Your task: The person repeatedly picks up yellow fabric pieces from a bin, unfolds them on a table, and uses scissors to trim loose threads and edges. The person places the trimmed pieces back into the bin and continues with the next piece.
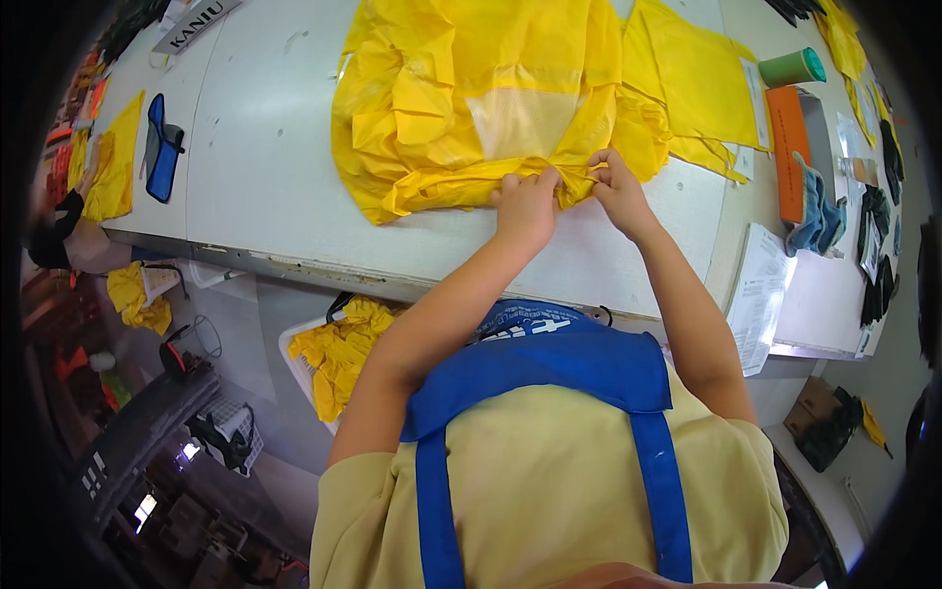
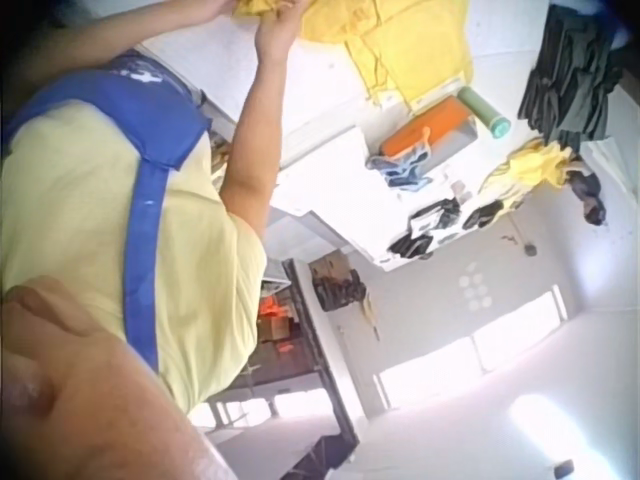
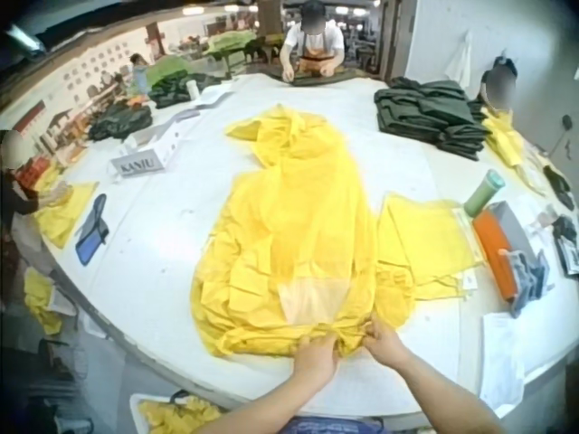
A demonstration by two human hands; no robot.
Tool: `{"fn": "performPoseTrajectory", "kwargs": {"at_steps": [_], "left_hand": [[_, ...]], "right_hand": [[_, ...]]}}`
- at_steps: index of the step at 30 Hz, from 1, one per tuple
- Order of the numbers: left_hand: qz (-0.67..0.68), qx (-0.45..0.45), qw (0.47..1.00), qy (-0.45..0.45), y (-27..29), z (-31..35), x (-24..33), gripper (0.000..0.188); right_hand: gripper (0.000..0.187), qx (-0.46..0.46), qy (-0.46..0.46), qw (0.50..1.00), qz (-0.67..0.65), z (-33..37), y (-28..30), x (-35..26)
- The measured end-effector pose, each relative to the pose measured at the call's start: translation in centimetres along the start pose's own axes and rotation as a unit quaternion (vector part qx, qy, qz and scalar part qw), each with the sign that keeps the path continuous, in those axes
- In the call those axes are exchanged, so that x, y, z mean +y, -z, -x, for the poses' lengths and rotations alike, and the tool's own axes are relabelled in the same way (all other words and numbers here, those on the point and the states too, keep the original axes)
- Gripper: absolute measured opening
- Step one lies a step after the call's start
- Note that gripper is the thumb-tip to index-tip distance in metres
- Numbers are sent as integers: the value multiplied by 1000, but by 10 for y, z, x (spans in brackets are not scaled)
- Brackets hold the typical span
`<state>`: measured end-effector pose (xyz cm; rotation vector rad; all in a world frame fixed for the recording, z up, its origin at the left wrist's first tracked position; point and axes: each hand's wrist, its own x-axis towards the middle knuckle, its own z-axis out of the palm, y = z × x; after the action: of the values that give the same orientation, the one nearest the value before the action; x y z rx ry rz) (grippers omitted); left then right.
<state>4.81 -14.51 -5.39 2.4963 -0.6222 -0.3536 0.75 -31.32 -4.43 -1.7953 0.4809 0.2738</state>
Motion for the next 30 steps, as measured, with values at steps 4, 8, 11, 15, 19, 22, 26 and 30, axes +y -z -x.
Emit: {"fn": "performPoseTrajectory", "kwargs": {"at_steps": [4, 8, 11, 15, 19, 22, 26, 30], "left_hand": [[151, -25, 988, -26, 22, 4, -3, 12], [222, -50, 973, -33, 23, -1, -13, 15], [205, -49, 977, -22, 26, 2, -13, 15], [103, 21, 994, -21, 27, 11, -4, 15], [45, 50, 998, -21, 44, 11, -8, 14], [38, 74, 996, -26, 56, 10, -16, 12], [23, 100, 993, -52, 69, 15, -12, 10], [19, 109, 991, -75, 78, 20, -5, 8]], "right_hand": [[32, -31, 27, 994, -103, 6, -5, -11], [28, -35, 121, 990, -57, 11, -6, -15], [15, -8, 282, 901, 330, 24, -7, -45], [10, 64, 356, 836, 412, 26, -15, -48], [12, 78, 360, 829, 420, 22, -9, -49], [12, 87, 361, 832, 412, 25, -6, -52], [11, 97, 371, 833, 400, 30, -7, -60], [11, 137, 415, 785, 438, 37, -20, -81]]}}
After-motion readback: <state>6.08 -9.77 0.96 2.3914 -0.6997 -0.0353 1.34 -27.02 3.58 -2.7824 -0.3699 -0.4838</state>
